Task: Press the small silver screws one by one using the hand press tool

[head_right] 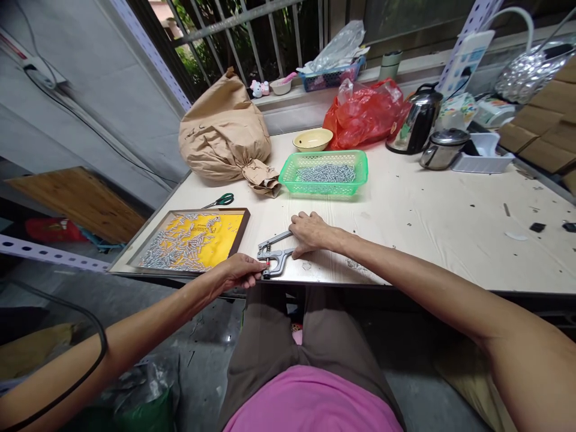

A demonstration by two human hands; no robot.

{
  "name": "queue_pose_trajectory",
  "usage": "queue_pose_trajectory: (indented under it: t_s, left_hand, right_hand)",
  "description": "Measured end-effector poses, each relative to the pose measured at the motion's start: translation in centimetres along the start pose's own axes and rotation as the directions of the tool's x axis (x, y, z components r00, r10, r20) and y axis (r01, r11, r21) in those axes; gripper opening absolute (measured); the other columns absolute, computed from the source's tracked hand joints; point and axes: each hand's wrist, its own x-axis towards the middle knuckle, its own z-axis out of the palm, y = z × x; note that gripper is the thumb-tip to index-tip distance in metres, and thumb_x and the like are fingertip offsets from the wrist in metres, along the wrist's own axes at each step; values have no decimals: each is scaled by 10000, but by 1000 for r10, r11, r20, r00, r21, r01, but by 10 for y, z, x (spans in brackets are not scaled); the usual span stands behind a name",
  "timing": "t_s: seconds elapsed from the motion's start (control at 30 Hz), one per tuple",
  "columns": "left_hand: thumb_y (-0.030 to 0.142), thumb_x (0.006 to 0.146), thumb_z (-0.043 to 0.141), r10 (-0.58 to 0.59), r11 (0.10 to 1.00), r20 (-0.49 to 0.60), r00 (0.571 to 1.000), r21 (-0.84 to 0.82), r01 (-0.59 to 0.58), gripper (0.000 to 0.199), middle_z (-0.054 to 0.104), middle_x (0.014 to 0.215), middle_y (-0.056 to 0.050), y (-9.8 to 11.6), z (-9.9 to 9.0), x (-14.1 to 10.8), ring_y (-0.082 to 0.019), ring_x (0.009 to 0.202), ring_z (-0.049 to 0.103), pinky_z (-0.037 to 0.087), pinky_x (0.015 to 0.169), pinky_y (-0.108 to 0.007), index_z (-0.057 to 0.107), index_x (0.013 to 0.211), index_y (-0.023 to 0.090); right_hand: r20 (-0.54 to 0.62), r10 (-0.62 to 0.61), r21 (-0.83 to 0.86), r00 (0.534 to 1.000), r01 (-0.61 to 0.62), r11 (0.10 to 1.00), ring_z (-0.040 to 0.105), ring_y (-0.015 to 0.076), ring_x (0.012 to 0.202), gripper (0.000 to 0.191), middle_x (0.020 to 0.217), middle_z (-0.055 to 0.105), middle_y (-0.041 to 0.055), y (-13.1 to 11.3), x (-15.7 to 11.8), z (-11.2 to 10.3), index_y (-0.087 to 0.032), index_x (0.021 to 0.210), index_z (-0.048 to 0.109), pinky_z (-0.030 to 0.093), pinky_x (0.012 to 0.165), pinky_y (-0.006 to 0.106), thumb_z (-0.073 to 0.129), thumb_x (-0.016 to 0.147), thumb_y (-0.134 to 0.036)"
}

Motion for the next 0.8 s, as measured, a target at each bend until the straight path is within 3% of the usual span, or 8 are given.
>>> queue_pose_trajectory:
  t_s: [0.07, 0.1, 0.17, 0.23, 0.3, 0.4, 0.6, 0.8]
  left_hand:
    - [461, 772, 639, 65, 990, -111, 992, 130, -51, 370, 547, 480, -7, 0, 1, -3, -108, 444, 510, 376, 488, -232, 618, 604, 131]
    - [455, 809, 591, 164, 962, -192, 968, 248, -114, 365, 564, 521, -17, 1, 2, -4, -121, 497, 536, 392, 522, -241, 636, 637, 136]
    - [433, 829, 567, 460, 807, -279, 843, 527, -266, 317, 626, 688, -54, 3, 8, -6, -168, 694, 595, 432, 637, -266, 671, 746, 145]
    - [406, 796, 620, 695, 572, -185, 695, 729, -377, 286, 645, 944, -88, 7, 16, -4, -220, 942, 572, 443, 787, -303, 671, 922, 155]
    - [387, 761, 664, 787, 384, -29, 616, 805, -453, 414, 587, 1153, -110, 12, 24, 2, -251, 1093, 498, 424, 891, -339, 612, 1098, 152]
    - [352, 751, 666, 786, 269, 105, 609, 829, -490, 505, 548, 1215, -128, 22, 32, 15, -263, 1115, 472, 419, 923, -365, 541, 1183, 124]
    - [410, 742, 650, 743, 193, 156, 650, 881, -432, 488, 576, 1061, -108, 40, 30, 30, -266, 1006, 495, 447, 836, -362, 568, 1137, 136]
    - [412, 782, 602, 720, 255, 105, 686, 879, -402, 309, 584, 942, -50, 45, 33, 33, -228, 946, 511, 436, 722, -309, 648, 1005, 204]
  right_hand:
    - [-14, -4, -5, 1000, 4, 1000, 485, 281, 993, 546, 1041, 570, 134, -2, -2, 1, -137, 993, 623, 362, 792, 373, 643, 726, -613]
    - [-19, -6, -8, 1000, 6, 1000, 492, 276, 983, 521, 1026, 577, 129, -3, -3, 1, -136, 974, 625, 361, 793, 371, 656, 728, -594]
    - [-30, -8, -13, 1000, 7, 1000, 501, 272, 974, 496, 1008, 584, 122, -5, -5, 3, -136, 958, 626, 363, 793, 370, 675, 726, -571]
    - [-43, -5, -17, 999, 4, 1000, 502, 273, 980, 495, 1015, 582, 124, -6, -8, 4, -134, 969, 625, 370, 795, 374, 677, 728, -564]
    - [-46, 6, -17, 999, -7, 1000, 497, 277, 991, 510, 1037, 572, 132, -7, -11, 3, -124, 985, 623, 380, 796, 379, 678, 725, -559]
    - [6, 37, 4, 999, -37, 999, 493, 285, 997, 565, 1078, 551, 149, -6, -16, 0, -106, 1032, 613, 402, 780, 374, 703, 693, -549]
    - [109, 47, 62, 993, -54, 997, 517, 262, 967, 501, 1044, 575, 130, -6, -20, -11, -126, 1072, 614, 416, 725, 322, 705, 715, -466]
    - [127, 76, 60, 989, -84, 995, 581, 228, 882, 285, 966, 635, 92, -6, -13, -12, -164, 975, 668, 359, 595, 271, 646, 778, -369]
